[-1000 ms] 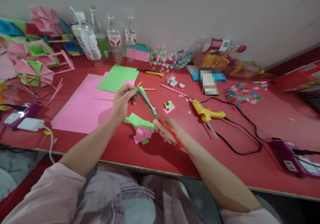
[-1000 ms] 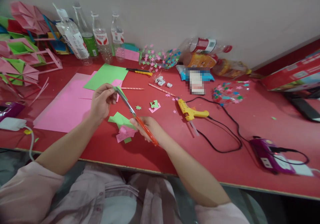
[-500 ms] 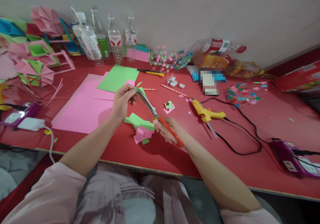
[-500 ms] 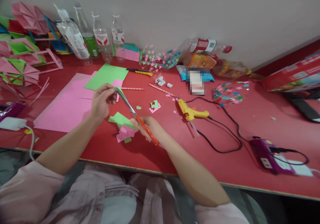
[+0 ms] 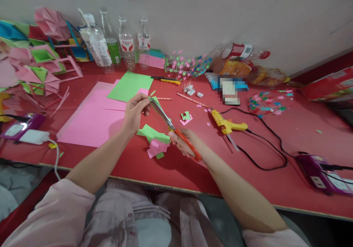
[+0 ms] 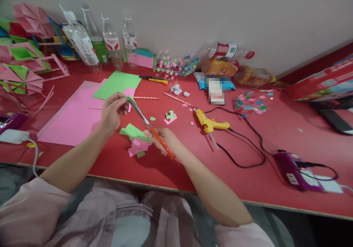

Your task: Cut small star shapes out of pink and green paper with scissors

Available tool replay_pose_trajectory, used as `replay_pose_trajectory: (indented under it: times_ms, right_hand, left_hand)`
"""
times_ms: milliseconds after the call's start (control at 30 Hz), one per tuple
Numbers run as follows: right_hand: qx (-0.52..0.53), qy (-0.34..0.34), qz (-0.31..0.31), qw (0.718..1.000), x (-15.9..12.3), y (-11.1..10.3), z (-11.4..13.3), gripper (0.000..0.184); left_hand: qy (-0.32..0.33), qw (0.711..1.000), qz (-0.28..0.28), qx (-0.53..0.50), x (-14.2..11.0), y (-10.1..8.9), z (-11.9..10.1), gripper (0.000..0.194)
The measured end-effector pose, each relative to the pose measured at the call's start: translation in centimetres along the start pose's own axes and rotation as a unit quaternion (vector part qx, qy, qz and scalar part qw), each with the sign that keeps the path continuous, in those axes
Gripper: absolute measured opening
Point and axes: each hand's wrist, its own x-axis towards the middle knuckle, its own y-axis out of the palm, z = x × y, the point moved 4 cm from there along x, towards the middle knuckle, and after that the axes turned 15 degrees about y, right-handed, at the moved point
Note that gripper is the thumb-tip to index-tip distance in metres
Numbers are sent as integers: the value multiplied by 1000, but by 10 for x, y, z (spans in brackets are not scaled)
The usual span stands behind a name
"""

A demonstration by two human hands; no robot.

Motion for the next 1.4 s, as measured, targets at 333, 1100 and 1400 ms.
replay_pose_trajectory:
  times_ms: [333,1100,1400]
  right_hand:
    - [25,-12,38,999,4,0,-5,54]
    - [49,-91,82,991,7,1,-9,57]
    - [28,-63,73,995,8,-6,-12,54]
  left_hand:
    - [5,999,-11,30,4,-3,-2,10]
    - [73,997,1,6,3,-2,2,7]
    - [54,997,10,-54,4,0,6,8]
